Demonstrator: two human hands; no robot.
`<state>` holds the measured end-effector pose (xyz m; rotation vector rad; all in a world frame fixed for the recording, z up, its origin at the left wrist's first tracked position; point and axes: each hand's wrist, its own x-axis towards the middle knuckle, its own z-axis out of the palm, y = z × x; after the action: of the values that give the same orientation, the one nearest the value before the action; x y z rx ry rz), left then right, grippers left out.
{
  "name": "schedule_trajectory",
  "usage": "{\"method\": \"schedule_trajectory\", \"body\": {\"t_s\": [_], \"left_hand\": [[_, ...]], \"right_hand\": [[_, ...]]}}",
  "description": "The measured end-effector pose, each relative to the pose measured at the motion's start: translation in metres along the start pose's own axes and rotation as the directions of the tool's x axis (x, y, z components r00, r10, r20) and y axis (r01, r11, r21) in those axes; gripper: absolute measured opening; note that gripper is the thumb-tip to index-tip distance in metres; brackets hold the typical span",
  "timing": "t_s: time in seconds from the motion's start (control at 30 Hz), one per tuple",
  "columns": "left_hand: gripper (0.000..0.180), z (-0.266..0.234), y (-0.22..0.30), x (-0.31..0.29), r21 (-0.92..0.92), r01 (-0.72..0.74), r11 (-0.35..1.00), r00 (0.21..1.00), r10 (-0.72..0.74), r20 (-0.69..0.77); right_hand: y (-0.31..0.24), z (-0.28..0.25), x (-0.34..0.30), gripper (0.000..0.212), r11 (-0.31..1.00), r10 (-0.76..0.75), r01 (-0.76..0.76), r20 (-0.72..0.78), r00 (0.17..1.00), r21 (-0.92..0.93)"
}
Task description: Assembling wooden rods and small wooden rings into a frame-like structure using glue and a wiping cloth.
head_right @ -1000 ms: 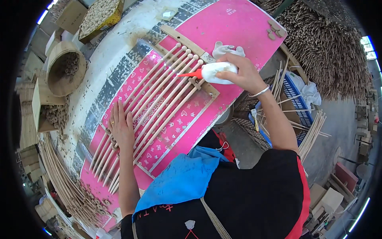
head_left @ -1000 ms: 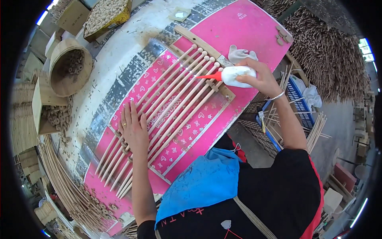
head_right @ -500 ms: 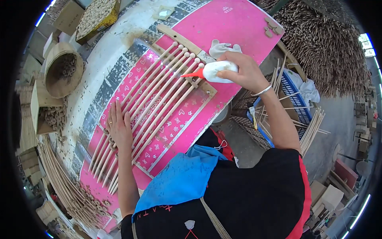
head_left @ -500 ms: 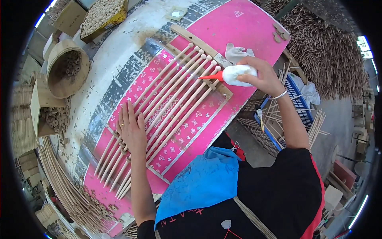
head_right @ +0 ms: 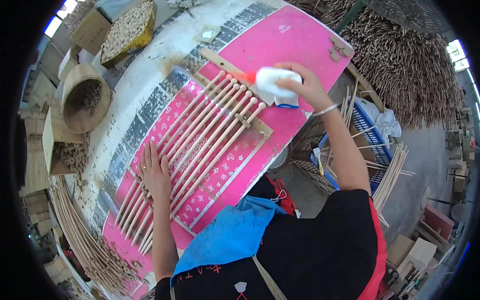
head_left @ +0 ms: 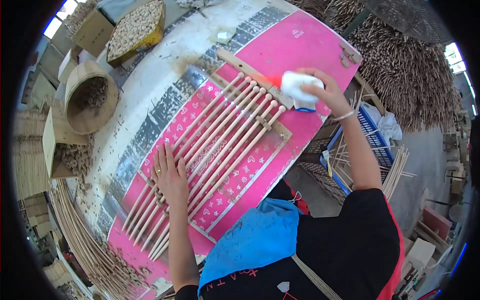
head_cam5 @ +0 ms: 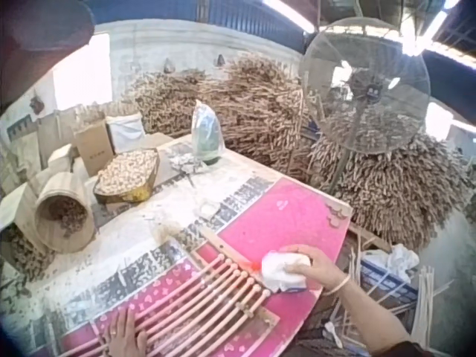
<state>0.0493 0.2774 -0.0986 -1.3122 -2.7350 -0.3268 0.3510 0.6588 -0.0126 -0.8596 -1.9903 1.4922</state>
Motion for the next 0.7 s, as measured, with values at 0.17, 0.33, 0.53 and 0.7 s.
{"method": "schedule_trajectory", "body": {"t_s": [0.17, 0.33, 0.53, 0.7], "left_hand": [[0.063, -0.010, -0.003, -0.008, 0.000, 0.045, 0.999, 0.999, -0.045, 0.028], [0.057, -0.046, -0.009, -0.026, -0.069, -0.093, 0.993, 0.993, 0.087, -0.084], [0.014, -0.108, -0.046, -0.087, -0.252, 0.102, 0.962, 0.974, -0.148, -0.174], [0.019, -0.117, -0.039, -0.123, -0.126, 0.046, 0.991, 0.997, -0.053, -0.052]], "right_hand": [[0.053, 0.017, 0.094, 0.053, 0.906, 0.040, 0.015, -0.122, 0.992, 0.424], [0.101, 0.046, 0.190, 0.055, 0.963, -0.221, 0.257, -0.312, 0.924, 0.079], [0.144, 0.031, 0.224, 0.055, 0.977, -0.195, 0.182, -0.115, 0.974, -0.114], [0.086, 0.007, 0.148, 0.056, 0.797, -0.520, 0.302, -0.340, 0.784, -0.523]]}}
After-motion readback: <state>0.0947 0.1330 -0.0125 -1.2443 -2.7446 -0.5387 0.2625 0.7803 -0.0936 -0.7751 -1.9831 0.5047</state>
